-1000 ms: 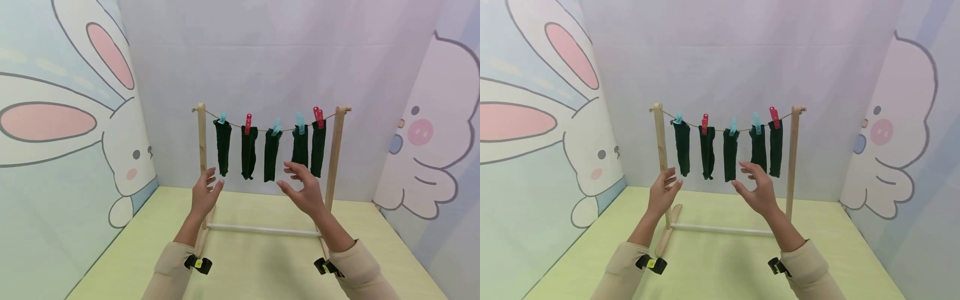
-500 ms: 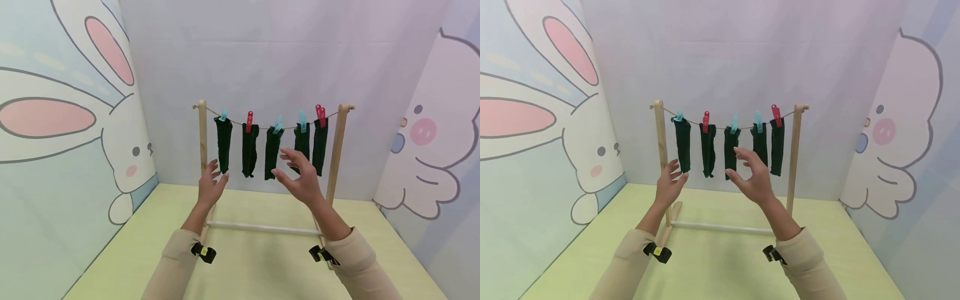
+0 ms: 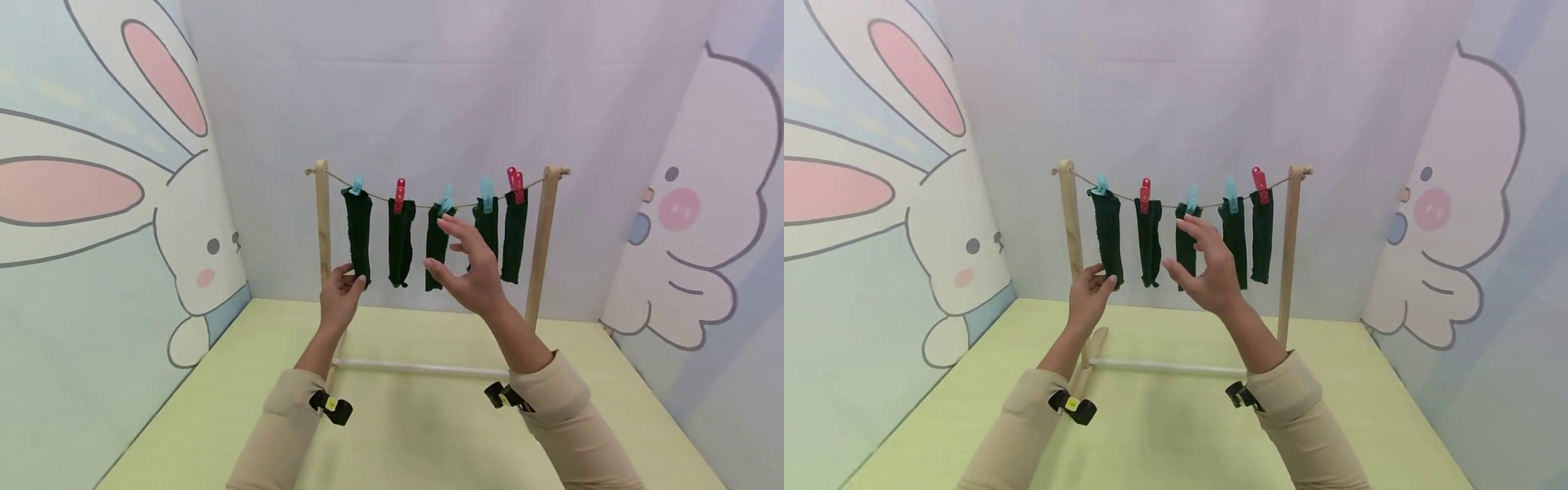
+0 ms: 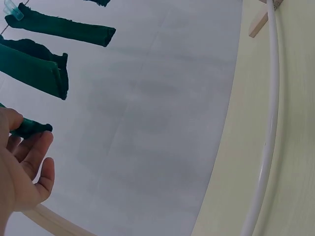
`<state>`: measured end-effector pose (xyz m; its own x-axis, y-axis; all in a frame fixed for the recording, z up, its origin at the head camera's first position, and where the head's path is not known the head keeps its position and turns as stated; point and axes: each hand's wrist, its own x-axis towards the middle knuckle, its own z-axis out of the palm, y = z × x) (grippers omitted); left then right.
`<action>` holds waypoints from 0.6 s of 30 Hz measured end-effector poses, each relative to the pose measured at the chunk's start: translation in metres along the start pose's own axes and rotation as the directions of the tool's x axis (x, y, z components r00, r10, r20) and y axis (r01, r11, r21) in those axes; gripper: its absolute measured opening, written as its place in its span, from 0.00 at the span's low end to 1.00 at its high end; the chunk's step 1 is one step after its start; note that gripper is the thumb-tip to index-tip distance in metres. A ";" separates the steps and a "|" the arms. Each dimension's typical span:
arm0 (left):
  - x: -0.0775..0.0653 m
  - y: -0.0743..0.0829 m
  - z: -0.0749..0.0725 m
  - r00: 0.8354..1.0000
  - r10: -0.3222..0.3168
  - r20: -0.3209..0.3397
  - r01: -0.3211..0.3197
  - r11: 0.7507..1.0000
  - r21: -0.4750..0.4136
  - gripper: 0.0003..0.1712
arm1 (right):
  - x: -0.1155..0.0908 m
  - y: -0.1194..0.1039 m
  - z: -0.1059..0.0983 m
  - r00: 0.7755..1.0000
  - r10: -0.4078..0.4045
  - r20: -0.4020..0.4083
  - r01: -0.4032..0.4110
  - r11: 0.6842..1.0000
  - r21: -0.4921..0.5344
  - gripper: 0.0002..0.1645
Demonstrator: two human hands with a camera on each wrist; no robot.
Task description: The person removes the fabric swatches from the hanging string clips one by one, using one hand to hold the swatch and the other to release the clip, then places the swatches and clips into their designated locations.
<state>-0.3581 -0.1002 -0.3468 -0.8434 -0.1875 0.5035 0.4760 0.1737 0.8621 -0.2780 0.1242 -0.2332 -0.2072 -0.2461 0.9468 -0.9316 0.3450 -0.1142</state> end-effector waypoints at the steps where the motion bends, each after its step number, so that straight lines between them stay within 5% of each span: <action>1: -0.001 0.001 -0.001 1.000 0.009 -0.011 -0.009 1.000 -0.006 0.17 | 0.001 0.001 0.001 1.000 -0.008 -0.001 0.008 1.000 0.001 0.35; 7: -0.005 0.007 -0.004 0.994 0.090 -0.062 -0.091 0.996 -0.023 0.09 | 0.005 0.026 0.007 1.000 -0.025 -0.015 0.025 1.000 0.017 0.35; 12: -0.013 0.014 -0.007 0.995 0.087 -0.039 -0.090 0.994 -0.063 0.10 | 0.013 0.038 0.009 0.999 -0.040 -0.011 0.041 0.999 0.025 0.33; 18: -0.030 0.041 -0.011 0.991 0.127 -0.036 -0.127 0.992 0.001 0.09 | 0.031 0.040 0.016 0.997 -0.072 0.014 0.073 0.997 -0.014 0.33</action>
<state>-0.3107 -0.0985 -0.3260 -0.7665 -0.1989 0.6106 0.5791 0.1970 0.7911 -0.3262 0.1154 -0.2130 -0.1433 -0.2830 0.9483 -0.9401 0.3386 -0.0410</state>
